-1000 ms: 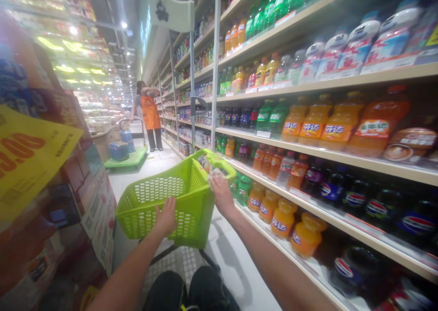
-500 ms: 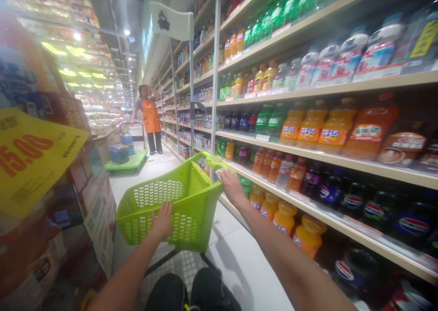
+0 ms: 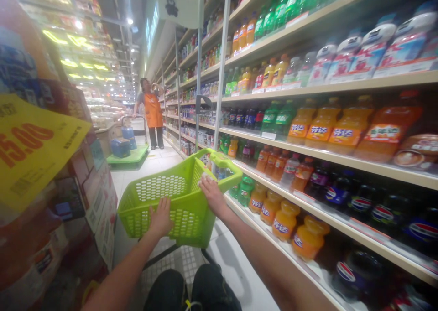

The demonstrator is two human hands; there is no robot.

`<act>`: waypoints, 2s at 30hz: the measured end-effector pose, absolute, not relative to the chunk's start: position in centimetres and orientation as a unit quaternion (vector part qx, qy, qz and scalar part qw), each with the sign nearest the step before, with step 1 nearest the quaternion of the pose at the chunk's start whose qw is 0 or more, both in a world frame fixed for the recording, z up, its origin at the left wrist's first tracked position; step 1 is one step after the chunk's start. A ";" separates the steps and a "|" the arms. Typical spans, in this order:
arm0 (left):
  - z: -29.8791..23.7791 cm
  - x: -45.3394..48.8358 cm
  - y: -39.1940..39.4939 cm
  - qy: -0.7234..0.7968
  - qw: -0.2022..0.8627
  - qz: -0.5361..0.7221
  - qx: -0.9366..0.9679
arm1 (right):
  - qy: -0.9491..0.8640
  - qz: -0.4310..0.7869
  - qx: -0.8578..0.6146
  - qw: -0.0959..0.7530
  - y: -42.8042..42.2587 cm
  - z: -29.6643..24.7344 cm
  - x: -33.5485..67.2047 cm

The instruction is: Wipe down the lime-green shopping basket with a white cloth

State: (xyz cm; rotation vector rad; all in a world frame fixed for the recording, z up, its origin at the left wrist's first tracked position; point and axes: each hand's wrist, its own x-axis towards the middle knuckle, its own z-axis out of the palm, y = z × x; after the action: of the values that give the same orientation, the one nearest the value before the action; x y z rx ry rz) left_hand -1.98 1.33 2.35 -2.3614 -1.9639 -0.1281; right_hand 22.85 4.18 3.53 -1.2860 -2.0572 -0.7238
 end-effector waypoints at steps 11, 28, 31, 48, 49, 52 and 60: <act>0.8 -4.9 1.5 -0.662 0.056 -0.059 -0.745 | -0.787 -0.206 -0.473 0.339 5.0 0.5 16.6; -2.1 -15.8 0.4 -0.651 0.080 -0.122 -0.745 | -0.870 -0.122 -0.315 0.359 5.7 -4.4 -0.2; -3.5 -18.5 -0.3 -0.699 0.084 -0.133 -0.698 | -0.890 -0.115 -0.275 0.344 5.6 -5.2 -2.9; -4.9 -19.2 -2.1 -0.715 0.084 -0.068 -0.690 | -0.898 -0.069 -0.264 0.345 2.2 -7.2 -1.8; -4.6 -19.0 -2.1 -0.714 0.092 -0.077 -0.690 | -0.886 -0.079 -0.269 0.370 2.4 -6.3 -1.3; -3.7 -17.9 -2.1 -0.708 0.100 -0.087 -0.694 | -0.865 -0.102 -0.293 0.394 3.2 -5.1 0.1; -4.5 -13.2 -3.2 -0.672 0.059 -0.043 -0.737 | -0.903 -0.108 -0.315 0.272 2.9 -12.2 2.1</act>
State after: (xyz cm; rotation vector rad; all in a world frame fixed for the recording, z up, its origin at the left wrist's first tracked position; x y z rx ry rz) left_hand -13.23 -3.22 -4.46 -2.2316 -2.0363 -0.1300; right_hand 2.10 2.88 -12.24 -0.8486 -2.4293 -0.2917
